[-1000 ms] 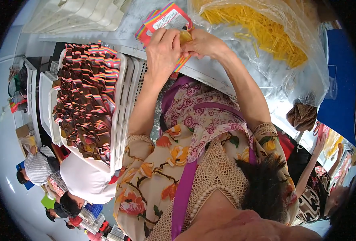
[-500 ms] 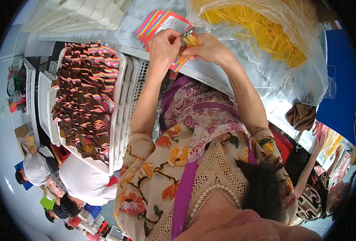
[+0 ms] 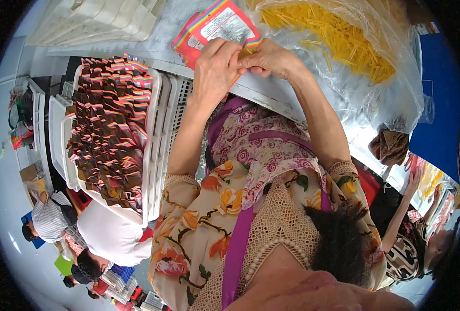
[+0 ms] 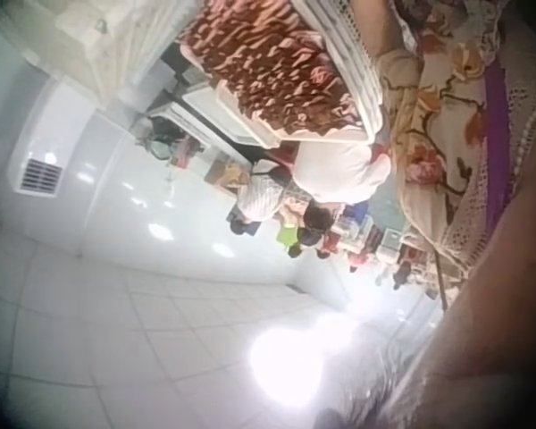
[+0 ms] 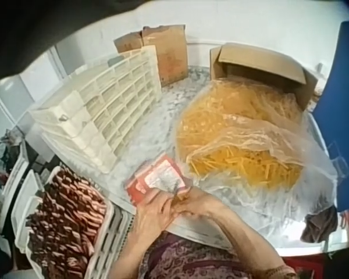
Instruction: Packaging small yellow paper or plastic strips into small red and yellow paper packets.
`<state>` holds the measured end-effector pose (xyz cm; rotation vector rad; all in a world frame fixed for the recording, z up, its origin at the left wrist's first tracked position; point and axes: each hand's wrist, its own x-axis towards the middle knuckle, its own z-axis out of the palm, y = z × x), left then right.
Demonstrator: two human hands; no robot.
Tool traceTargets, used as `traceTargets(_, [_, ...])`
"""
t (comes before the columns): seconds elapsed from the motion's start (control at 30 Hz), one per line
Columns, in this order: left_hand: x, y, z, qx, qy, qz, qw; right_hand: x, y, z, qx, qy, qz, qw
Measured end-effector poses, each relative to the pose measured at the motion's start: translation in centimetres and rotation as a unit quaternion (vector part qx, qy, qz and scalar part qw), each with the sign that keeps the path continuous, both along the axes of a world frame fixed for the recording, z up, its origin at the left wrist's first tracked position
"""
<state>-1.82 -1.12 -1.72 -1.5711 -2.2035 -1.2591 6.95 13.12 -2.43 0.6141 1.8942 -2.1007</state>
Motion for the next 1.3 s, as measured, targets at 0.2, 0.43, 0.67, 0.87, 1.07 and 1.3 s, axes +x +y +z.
traceTargets(0.2, [-0.2,-0.1,0.6,-0.03,-0.071,-0.018,0.997,1.0,-0.2,2.3,0.027,0.058,-0.101,0.993])
traceTargets(0.43, [-0.8,0.1,0.2,0.008,-0.314,-0.028,0.949,0.9,-2.9,3.6,0.481,0.289,-0.237,0.793])
traceTargets(0.67, [-0.2,1.2,2.5,-0.018,-0.328,-0.027,0.944,-0.6,-1.9,5.0,0.42,0.513,-0.278,0.695])
traceTargets(0.87, [-0.7,-3.8,8.5,-0.022,-0.152,0.11,0.982,0.7,-0.9,6.1,0.125,0.456,-0.339,0.813])
traceTargets(1.07, [-4.4,-14.2,13.2,0.002,0.014,0.27,0.963,9.5,0.8,5.4,0.314,0.225,-0.323,0.864])
traceTargets(1.3, [-12.4,-46.6,13.6,-0.202,0.258,0.678,0.659,11.9,6.1,2.5,0.293,0.194,-0.267,0.897])
